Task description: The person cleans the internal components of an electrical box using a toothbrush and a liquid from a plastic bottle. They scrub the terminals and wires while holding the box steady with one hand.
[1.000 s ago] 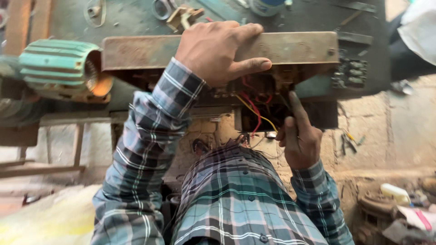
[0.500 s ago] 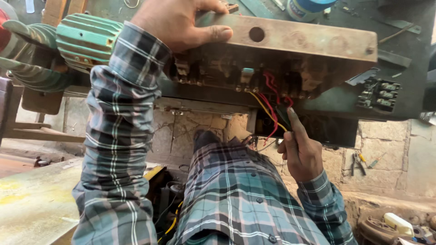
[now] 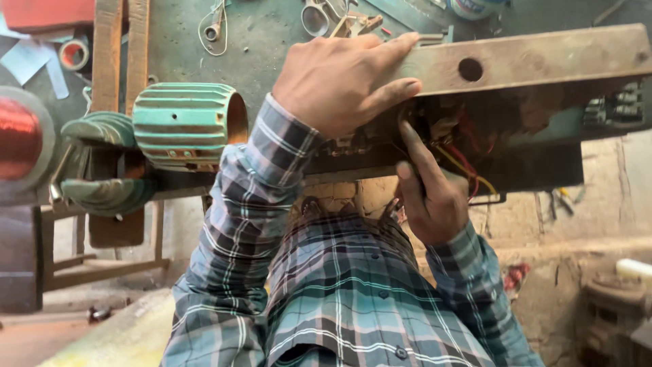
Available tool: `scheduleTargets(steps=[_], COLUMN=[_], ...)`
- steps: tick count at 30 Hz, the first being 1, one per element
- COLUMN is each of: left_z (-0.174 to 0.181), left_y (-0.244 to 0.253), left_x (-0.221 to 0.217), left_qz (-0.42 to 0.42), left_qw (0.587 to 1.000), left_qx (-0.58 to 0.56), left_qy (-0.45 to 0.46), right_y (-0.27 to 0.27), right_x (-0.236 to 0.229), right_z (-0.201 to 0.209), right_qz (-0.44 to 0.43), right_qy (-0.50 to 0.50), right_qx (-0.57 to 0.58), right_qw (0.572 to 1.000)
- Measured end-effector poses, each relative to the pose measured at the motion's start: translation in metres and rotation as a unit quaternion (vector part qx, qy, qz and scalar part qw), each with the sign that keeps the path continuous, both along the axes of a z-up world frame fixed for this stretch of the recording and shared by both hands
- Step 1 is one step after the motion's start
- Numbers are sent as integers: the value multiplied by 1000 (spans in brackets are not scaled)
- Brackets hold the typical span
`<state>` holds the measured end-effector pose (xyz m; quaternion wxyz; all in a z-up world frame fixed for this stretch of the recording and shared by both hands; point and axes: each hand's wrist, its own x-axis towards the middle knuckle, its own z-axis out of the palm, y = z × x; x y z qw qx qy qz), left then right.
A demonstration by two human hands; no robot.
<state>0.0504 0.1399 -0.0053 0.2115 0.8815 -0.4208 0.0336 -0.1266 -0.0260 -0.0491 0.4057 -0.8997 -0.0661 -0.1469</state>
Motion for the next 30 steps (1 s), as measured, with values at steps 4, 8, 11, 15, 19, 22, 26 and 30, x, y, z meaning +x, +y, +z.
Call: scheduleTargets(steps=[4,8,11,15,19,22,26,30], left_z=[1,-1,-5,-2,-6,-11,-16,-22], left_y=[3,7,9,9,7,-1,-5,-5], left_x=[-1,-4,-10,-11,-12,-9,-3,-2], left_qz=[-37,-38,-40,-43,-47,-45,-34,-18], left_qw=[997,997,996,997,993,999,999,994], left_qx=[-55,-56,-74,-58,-86,-15,-39,-91], left_qy=[-32,-20,-32,-16,-59,0,-8,-54], right_y=[30,50,60,65,71,74,81,77], right_x=[3,-2,-8,3,11,6,4,9], right_z=[-2,-21,-45,-74,-86,-81,-65,-58], right_qz=[-69,-82,-102,-108,-99,-75,-58,-62], right_qy=[42,-64,-41,-37,109,190,277,412], right_qx=[9,-71,-114,-105,-51,41,32,73], right_qw=[997,992,987,988,988,978,959,906])
